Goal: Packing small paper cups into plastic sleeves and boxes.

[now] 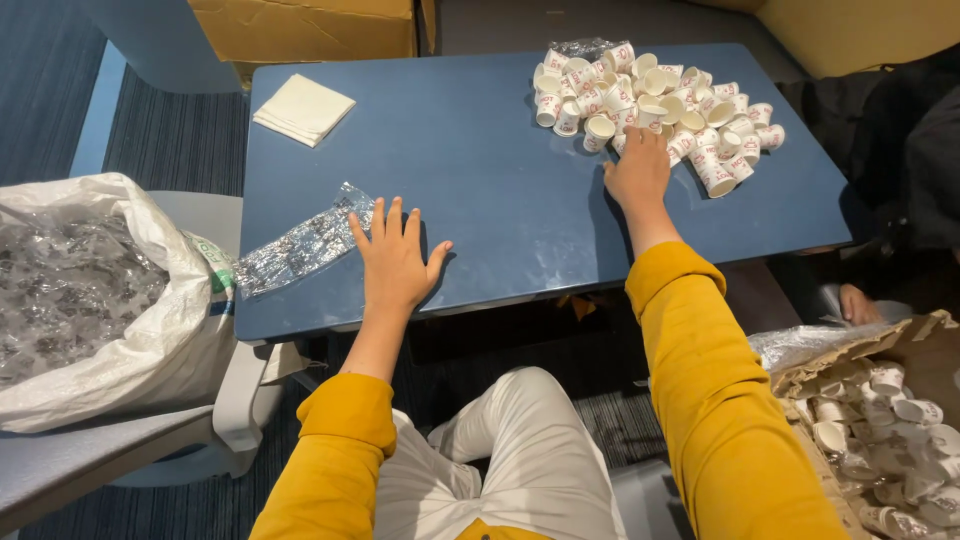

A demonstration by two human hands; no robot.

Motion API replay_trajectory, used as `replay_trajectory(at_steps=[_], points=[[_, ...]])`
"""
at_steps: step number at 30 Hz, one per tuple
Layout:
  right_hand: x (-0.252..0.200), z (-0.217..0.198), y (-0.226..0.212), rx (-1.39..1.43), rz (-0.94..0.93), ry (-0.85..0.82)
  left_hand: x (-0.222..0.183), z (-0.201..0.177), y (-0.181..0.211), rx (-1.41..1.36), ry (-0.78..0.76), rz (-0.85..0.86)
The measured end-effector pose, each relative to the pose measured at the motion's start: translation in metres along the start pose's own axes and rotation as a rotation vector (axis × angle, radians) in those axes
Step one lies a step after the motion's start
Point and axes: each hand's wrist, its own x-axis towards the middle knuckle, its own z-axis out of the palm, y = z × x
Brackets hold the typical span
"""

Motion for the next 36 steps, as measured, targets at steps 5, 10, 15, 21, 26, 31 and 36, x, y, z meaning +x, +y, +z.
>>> replay_trajectory(at_steps=[5,10,15,21,26,31,36], points=[[-0.004,0.016,0.019,0.002,0.112,-0.123,0.002,0.000,0.000,-0.001,-0.003,0.008],[-0.015,0.022,0.025,0.131,0.156,0.016,0.001,0.000,0.000,-0.032,-0.011,0.007],[-0.022,0.008,0.020,0.268,0.219,0.153,-0.001,0.002,-0.001,-0.036,-0.020,0.009],[-0.026,0.008,0.027,0.495,0.410,0.218,0.001,0.006,-0.003,-0.025,-0.013,0.013],[-0.041,0.028,0.043,0.574,0.479,0.236,-0.001,0.006,-0.003,-0.039,-0.008,0.012],[-0.044,0.021,0.033,0.639,0.522,0.203,-0.001,0.009,-0.004,-0.046,0.006,0.016],[-0.047,0.023,0.036,0.596,0.515,0.198,-0.002,0.010,-0.004,-0.053,0.012,0.020]])
